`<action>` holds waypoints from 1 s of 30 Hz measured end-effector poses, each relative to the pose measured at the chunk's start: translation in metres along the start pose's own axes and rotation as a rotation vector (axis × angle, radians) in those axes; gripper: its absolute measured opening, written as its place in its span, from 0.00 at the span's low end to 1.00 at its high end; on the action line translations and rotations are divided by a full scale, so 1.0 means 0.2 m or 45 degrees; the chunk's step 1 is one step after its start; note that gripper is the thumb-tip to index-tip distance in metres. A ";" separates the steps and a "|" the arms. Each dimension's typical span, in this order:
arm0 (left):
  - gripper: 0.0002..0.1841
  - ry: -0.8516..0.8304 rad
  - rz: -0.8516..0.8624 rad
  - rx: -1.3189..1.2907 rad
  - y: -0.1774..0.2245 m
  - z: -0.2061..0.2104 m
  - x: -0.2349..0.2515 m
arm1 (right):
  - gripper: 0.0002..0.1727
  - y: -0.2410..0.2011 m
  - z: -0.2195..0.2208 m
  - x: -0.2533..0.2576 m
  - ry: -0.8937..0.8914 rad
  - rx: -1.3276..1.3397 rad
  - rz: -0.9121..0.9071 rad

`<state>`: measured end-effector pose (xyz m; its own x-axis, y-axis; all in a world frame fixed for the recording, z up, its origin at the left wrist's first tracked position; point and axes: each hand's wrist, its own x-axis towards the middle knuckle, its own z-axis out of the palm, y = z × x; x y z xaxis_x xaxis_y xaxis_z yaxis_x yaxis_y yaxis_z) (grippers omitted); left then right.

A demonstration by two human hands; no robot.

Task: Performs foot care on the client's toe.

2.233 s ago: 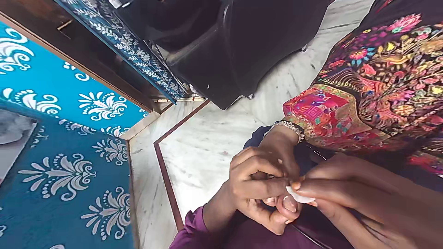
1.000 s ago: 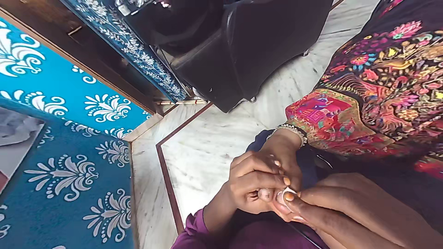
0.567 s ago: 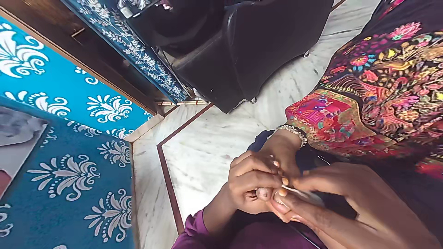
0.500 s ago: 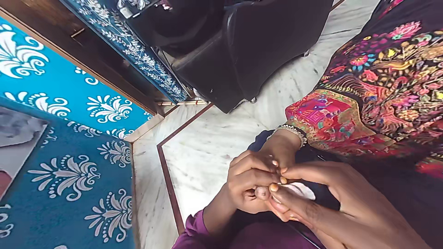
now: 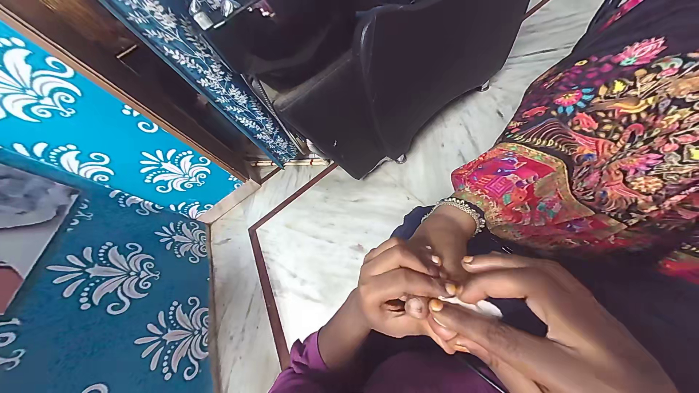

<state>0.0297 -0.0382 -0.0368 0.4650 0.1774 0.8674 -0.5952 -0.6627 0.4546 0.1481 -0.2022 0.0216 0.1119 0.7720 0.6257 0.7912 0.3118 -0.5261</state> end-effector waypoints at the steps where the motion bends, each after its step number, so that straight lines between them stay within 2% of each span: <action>1: 0.17 -0.005 0.002 -0.008 0.00 0.00 0.00 | 0.04 0.00 0.00 -0.01 0.049 0.023 -0.004; 4: 0.16 -0.011 0.017 -0.020 -0.01 -0.01 0.01 | 0.05 0.02 0.01 -0.01 0.147 0.088 -0.028; 9: 0.24 -0.028 -0.025 -0.020 0.01 0.01 0.02 | 0.07 0.08 -0.09 0.01 0.019 0.465 0.073; 11: 0.28 -0.012 -0.062 -0.025 0.01 0.01 0.02 | 0.09 0.08 -0.12 0.02 0.006 0.442 0.114; 17: 0.18 0.024 -0.003 -0.036 0.00 0.02 0.02 | 0.13 0.09 -0.08 0.03 -0.121 0.376 0.117; 20: 0.18 0.006 -0.002 -0.029 0.01 0.02 0.01 | 0.10 0.08 -0.07 0.03 -0.179 0.392 0.112; 23: 0.17 0.006 0.010 -0.037 0.01 0.03 0.01 | 0.12 0.09 -0.07 0.03 -0.297 0.327 0.055; 30: 0.16 -0.038 0.045 -0.014 0.01 0.02 0.02 | 0.09 0.07 -0.08 0.03 -0.331 0.189 -0.034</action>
<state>0.0327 -0.0414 -0.0325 0.4628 0.1319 0.8766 -0.6186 -0.6603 0.4259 0.1698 -0.2013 0.0274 -0.0803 0.8725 0.4820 0.6928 0.3965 -0.6023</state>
